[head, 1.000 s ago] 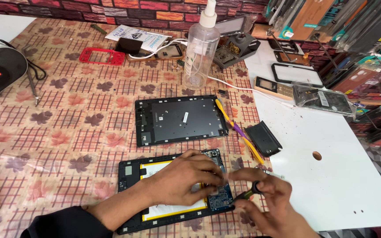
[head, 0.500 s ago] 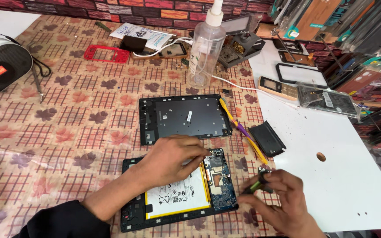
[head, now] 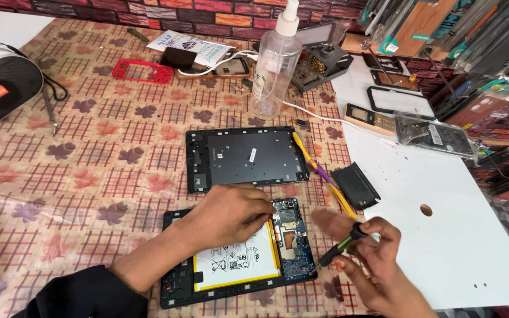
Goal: The person uses a screwdriver to remove screws from a disassembled tablet and places them on the back cover. The person then uses a prying tool to lift and disconnect internal components near the battery.
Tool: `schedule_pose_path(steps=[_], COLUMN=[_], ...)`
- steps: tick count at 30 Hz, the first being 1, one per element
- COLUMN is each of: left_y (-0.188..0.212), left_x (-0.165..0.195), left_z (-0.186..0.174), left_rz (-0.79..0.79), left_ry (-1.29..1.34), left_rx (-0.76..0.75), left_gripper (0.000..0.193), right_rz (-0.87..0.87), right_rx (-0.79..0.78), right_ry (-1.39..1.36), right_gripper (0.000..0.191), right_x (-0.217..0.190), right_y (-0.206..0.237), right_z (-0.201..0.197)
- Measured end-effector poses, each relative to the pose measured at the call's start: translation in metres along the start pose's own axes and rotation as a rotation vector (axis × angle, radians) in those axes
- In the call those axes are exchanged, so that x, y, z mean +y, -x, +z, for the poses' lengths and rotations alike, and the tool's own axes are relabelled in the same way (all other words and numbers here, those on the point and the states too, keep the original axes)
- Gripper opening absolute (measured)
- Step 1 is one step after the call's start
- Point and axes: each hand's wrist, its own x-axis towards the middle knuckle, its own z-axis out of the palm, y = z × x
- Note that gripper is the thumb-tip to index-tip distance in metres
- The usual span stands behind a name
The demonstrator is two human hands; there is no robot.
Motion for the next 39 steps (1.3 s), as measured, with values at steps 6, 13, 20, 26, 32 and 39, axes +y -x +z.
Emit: schedule_pose_path(steps=[6, 13, 20, 26, 32, 39], left_y=[0.0, -0.001, 0.001, 0.002, 0.0, 0.002], left_x=[-0.002, -0.02, -0.047, -0.061, -0.066, -0.064], left_z=[0.001, -0.001, -0.025, -0.026, -0.016, -0.007], left_rz=[0.083, 0.019, -0.257, -0.377, -0.308, -0.343], left_ry=[-0.037, -0.174, -0.378, -0.399, -0.342, -0.359], left_rx=[0.035, 0.056, 0.278, 0.326, 0.216, 0.215], left_gripper=[0.011, 0.006, 0.022, 0.024, 0.029, 0.034], right_rz=[0.131, -0.01, 0.298, 0.315, 0.183, 0.09], right_rx=[0.22, 0.032, -0.196, -0.051, 0.088, 0.066], right_ry=[0.054, 0.189, -0.023, -0.197, -0.185, -0.195], right_gripper=[0.084, 0.077, 0.085, 0.08, 0.079, 0.077], right_x=[0.003, 0.002, -0.031, -0.008, 0.03, 0.037], right_y=[0.004, 0.007, -0.087, -0.168, -0.211, -0.207], right_z=[0.016, 0.006, -0.013, -0.009, 0.037, 0.052])
